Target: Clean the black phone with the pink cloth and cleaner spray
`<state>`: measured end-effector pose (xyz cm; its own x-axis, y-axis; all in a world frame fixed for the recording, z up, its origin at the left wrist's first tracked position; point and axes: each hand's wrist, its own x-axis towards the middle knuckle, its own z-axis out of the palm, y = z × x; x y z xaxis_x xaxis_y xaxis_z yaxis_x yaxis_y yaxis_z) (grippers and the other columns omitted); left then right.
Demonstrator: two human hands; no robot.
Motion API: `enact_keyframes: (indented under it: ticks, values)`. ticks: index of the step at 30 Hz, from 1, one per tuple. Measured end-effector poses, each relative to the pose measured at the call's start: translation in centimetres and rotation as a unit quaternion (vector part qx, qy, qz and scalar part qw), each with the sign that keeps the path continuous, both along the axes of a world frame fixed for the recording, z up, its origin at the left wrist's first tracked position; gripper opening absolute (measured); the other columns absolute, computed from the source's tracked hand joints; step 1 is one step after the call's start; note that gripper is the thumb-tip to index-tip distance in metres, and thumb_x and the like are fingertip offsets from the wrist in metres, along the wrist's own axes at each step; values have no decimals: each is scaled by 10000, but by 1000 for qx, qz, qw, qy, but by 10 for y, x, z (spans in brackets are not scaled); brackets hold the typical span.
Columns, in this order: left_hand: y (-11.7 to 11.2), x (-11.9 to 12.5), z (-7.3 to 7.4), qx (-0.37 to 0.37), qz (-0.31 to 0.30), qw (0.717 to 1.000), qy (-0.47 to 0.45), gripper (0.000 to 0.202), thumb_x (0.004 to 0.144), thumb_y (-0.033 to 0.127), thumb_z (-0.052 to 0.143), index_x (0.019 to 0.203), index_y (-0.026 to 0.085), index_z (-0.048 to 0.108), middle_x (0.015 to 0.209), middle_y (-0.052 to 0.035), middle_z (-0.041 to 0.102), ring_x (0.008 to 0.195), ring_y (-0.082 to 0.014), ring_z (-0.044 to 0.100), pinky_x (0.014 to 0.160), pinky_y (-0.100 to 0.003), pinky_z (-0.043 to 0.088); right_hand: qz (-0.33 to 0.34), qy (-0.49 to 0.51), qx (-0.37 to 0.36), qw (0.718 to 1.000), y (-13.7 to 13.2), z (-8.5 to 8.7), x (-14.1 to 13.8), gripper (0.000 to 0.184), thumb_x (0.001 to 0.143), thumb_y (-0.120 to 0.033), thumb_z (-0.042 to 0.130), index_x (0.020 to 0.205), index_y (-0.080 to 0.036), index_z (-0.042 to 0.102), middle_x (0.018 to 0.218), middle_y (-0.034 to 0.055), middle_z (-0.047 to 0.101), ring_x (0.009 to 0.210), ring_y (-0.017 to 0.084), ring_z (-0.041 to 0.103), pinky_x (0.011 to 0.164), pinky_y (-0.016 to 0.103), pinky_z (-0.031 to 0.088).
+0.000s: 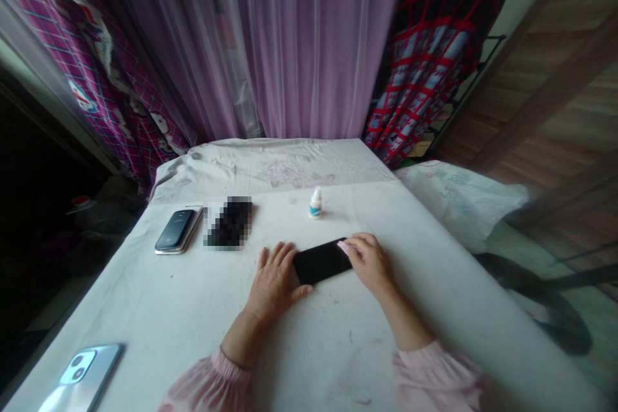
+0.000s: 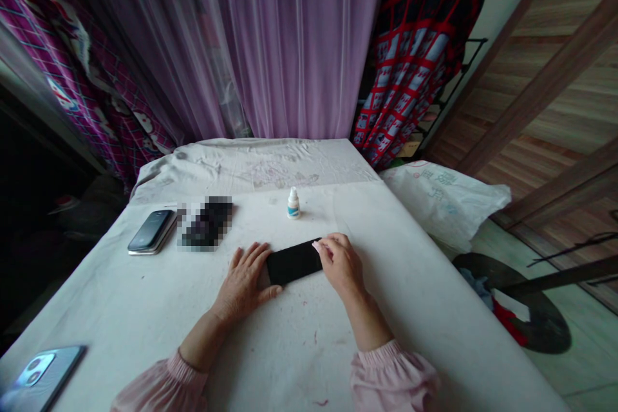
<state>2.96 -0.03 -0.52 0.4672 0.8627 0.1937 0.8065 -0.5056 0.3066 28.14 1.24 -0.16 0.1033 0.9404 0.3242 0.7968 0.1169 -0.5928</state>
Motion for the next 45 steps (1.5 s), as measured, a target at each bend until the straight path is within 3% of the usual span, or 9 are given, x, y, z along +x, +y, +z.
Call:
enact_keyframes:
  ticks: [5,10,15,26,32,35,42,45]
  values:
    - [0,-1,0,5,-6,1000,2,831,799,720,523,1385,139,426,1436,-192,462,1365,-373,355,1116,-631,185,13,-121,14,992,-12,5,-5,259,892,-272,513,1043,-253,723,1089,83,632,925,202,613,810,304,467]
    - [0,-1,-1,8,-14,1000,0,798,805,709,528,1384,169,432,1439,-184,461,1364,-374,358,1112,-639,183,-2,-141,5,990,-7,5,-4,319,962,-298,418,995,-243,730,938,62,681,826,169,607,724,257,437]
    - [1,0,-1,7,-11,1000,-1,773,794,693,561,1357,173,461,1436,-181,465,1359,-379,364,1109,-638,197,-44,-170,12,984,-5,3,-10,305,949,-275,434,984,-229,733,945,78,664,781,169,597,666,261,413]
    - [0,-2,-2,10,-13,1000,-1,742,800,631,601,1364,174,448,1447,-176,454,1369,-362,354,1122,-617,187,106,-171,33,979,-25,11,-52,273,961,-240,462,1060,-264,716,866,56,655,827,180,576,745,275,402]
    - [2,-5,0,-2,-27,1000,-4,726,830,638,553,1383,184,430,1453,-171,446,1376,-355,344,1125,-608,192,-24,-151,24,988,-4,7,-16,290,959,-308,464,937,-246,747,912,74,666,821,194,561,735,294,392]
    - [2,-6,-1,3,-27,1000,-4,716,832,610,569,1389,182,427,1452,-172,447,1376,-354,342,1125,-605,189,-45,-166,21,985,0,6,-12,303,962,-290,443,934,-243,740,903,73,668,794,185,560,711,288,384]
    - [2,-5,-2,6,-23,1000,2,719,833,635,550,1379,184,430,1446,-162,460,1375,-350,347,1124,-606,194,39,-183,2,982,-11,15,-55,244,960,-294,477,995,-260,716,887,63,654,833,194,566,696,291,373]
    - [2,-5,-1,4,-23,1000,5,725,832,650,537,1374,180,430,1446,-160,462,1376,-349,346,1125,-604,196,64,-186,2,980,-10,14,-57,253,966,-278,470,991,-274,722,869,56,655,818,187,566,692,289,368]
